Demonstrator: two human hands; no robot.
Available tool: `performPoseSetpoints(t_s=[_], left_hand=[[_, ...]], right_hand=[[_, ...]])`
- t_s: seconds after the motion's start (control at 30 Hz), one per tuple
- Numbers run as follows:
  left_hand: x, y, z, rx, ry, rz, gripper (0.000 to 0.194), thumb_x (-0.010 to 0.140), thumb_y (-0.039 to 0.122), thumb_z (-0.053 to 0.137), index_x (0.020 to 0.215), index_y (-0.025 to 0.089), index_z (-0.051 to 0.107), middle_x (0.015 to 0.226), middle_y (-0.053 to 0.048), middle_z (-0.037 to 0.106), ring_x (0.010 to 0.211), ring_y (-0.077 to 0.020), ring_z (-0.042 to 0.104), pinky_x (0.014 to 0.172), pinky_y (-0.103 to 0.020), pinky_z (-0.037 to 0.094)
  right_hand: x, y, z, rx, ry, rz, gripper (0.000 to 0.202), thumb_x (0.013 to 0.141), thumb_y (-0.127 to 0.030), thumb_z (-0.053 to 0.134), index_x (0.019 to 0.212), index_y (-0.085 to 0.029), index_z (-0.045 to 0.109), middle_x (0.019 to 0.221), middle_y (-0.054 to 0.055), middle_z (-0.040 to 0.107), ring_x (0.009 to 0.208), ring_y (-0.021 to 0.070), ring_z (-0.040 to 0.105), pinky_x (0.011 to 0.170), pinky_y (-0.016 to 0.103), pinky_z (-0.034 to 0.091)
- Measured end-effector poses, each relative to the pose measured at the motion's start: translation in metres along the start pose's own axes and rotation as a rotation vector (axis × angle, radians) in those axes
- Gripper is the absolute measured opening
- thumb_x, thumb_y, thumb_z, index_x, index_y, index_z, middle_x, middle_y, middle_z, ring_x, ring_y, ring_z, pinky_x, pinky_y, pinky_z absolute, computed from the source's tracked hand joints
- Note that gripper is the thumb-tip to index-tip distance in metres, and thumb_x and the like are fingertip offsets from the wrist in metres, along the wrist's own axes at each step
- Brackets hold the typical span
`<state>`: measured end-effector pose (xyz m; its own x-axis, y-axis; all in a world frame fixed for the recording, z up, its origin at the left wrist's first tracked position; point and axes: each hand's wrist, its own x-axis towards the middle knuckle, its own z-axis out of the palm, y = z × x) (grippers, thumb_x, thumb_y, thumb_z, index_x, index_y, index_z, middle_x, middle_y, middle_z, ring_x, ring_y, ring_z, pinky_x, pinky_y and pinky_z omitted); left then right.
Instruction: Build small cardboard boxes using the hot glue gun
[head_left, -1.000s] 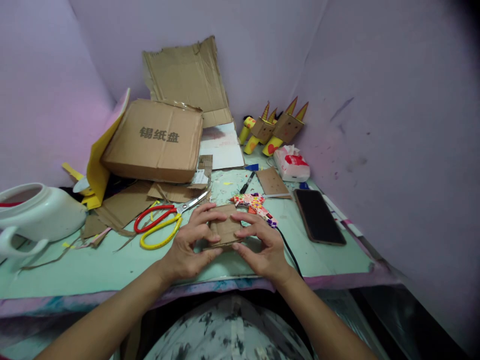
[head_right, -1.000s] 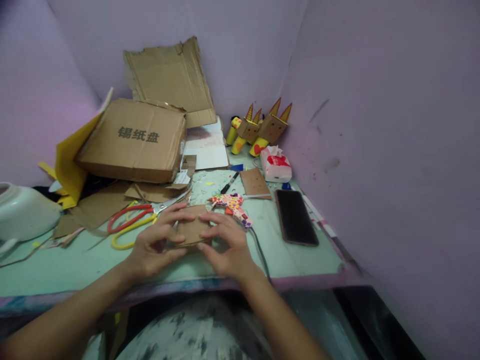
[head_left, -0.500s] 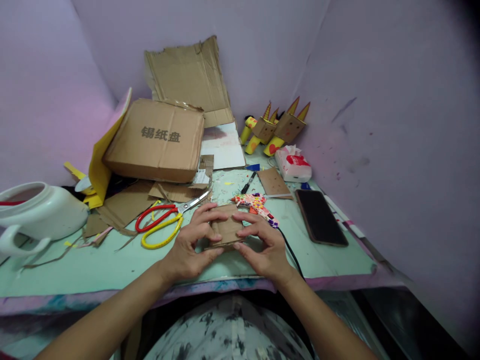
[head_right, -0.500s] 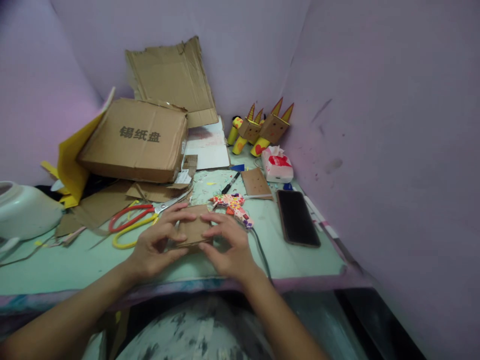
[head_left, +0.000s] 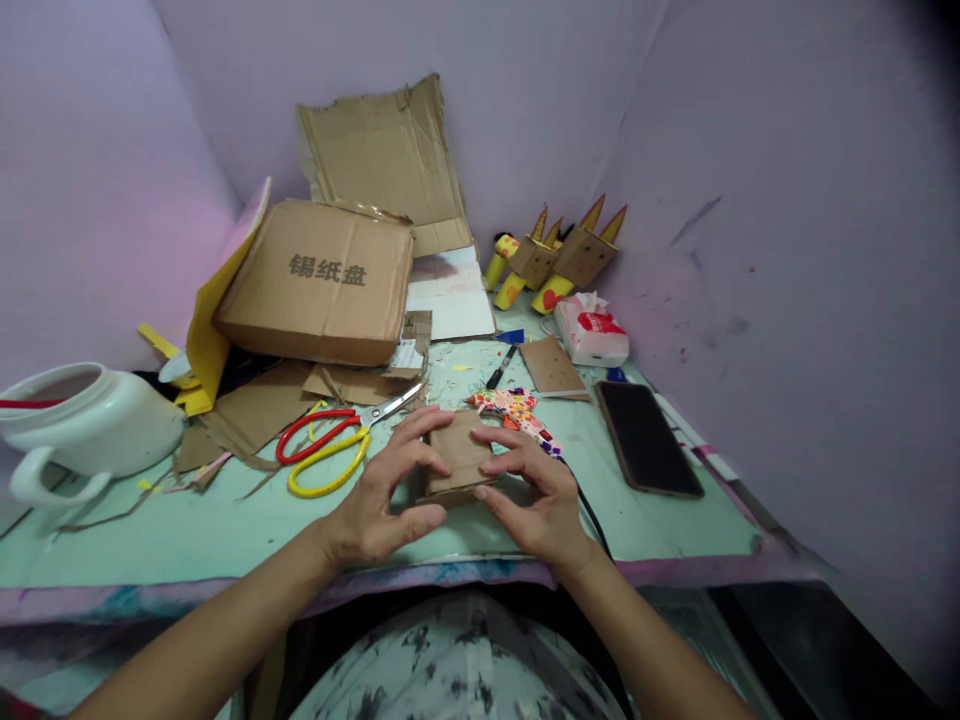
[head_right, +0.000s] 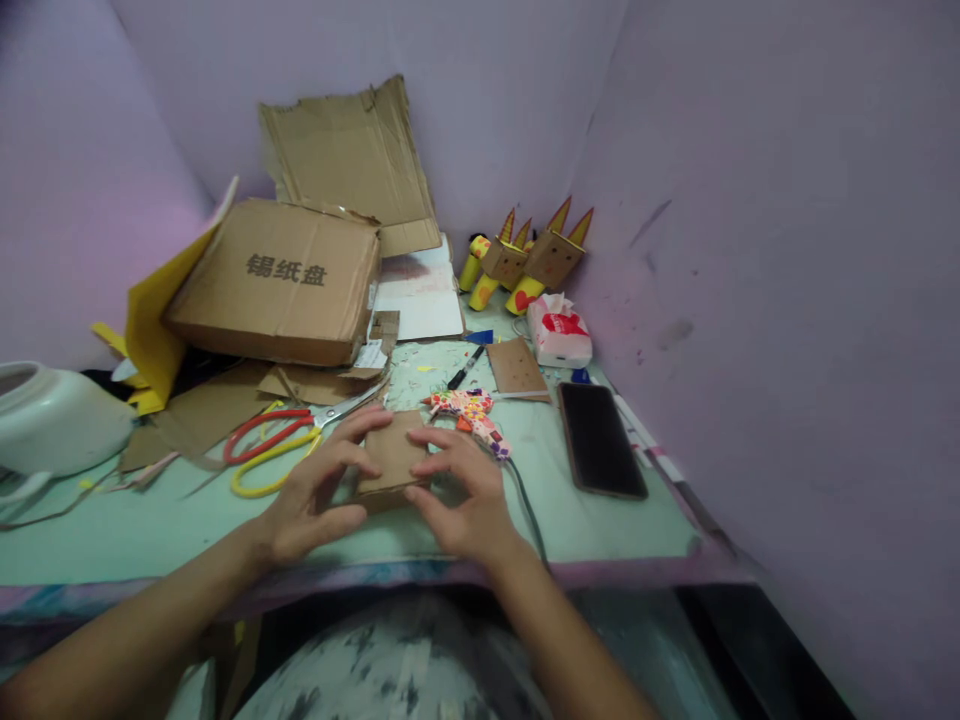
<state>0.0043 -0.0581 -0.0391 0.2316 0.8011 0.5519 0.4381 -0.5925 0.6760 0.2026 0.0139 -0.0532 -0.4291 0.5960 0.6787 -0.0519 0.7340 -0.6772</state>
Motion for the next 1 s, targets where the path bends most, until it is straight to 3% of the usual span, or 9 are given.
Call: performPoseSetpoints(t_s=[0.2, 0.47, 0.63, 0.87, 1.0], left_hand=[[0.002, 0.002, -0.002, 0.0, 0.016, 0.008, 0.018, 0.086, 0.032, 0.057, 0.099, 0.021, 0.058, 0.136, -0.014, 0.048, 0.135, -0.0321, 0.033, 0.109, -0.058, 0.026], [0.005, 0.004, -0.004, 0.113, 0.052, 0.149, 0.023, 0.079, 0.012, 0.06, 0.101, 0.02, 0.057, 0.13, -0.015, 0.054, 0.133, -0.0329, 0.038, 0.105, -0.059, 0.034], [0.007, 0.003, -0.008, 0.128, 0.029, 0.193, 0.024, 0.078, 0.014, 0.063, 0.101, 0.021, 0.059, 0.128, -0.015, 0.057, 0.131, -0.0331, 0.041, 0.103, -0.06, 0.035], [0.004, -0.004, -0.01, 0.074, 0.03, 0.113, 0.03, 0.075, 0.014, 0.068, 0.104, 0.018, 0.062, 0.147, -0.02, 0.035, 0.134, -0.0332, 0.037, 0.103, -0.05, 0.04], [0.005, -0.006, -0.009, 0.119, 0.065, 0.169, 0.031, 0.074, 0.012, 0.069, 0.104, 0.016, 0.061, 0.144, -0.022, 0.04, 0.132, -0.0306, 0.043, 0.102, -0.045, 0.042]], right_hand=[[0.001, 0.001, 0.0, 0.0, 0.0, -0.015, 0.017, 0.074, -0.017, 0.07, 0.087, -0.024, 0.061, 0.112, 0.01, 0.068, 0.105, 0.0252, 0.064, 0.088, 0.043, 0.051], [0.001, 0.0, 0.0, -0.001, 0.009, -0.026, 0.017, 0.074, -0.015, 0.07, 0.087, -0.024, 0.062, 0.111, 0.01, 0.069, 0.104, 0.025, 0.064, 0.09, 0.044, 0.05], [0.001, 0.001, 0.0, 0.014, -0.002, -0.002, 0.017, 0.074, -0.016, 0.07, 0.087, -0.024, 0.062, 0.112, 0.009, 0.068, 0.106, 0.0252, 0.063, 0.088, 0.043, 0.051], [0.0, 0.002, 0.0, 0.019, 0.006, 0.005, 0.018, 0.074, -0.015, 0.071, 0.087, -0.023, 0.062, 0.112, 0.01, 0.068, 0.106, 0.0257, 0.064, 0.088, 0.043, 0.051], [0.001, 0.002, -0.001, 0.01, 0.007, -0.009, 0.018, 0.073, -0.014, 0.071, 0.087, -0.023, 0.063, 0.111, 0.011, 0.069, 0.105, 0.0255, 0.064, 0.089, 0.043, 0.05]])
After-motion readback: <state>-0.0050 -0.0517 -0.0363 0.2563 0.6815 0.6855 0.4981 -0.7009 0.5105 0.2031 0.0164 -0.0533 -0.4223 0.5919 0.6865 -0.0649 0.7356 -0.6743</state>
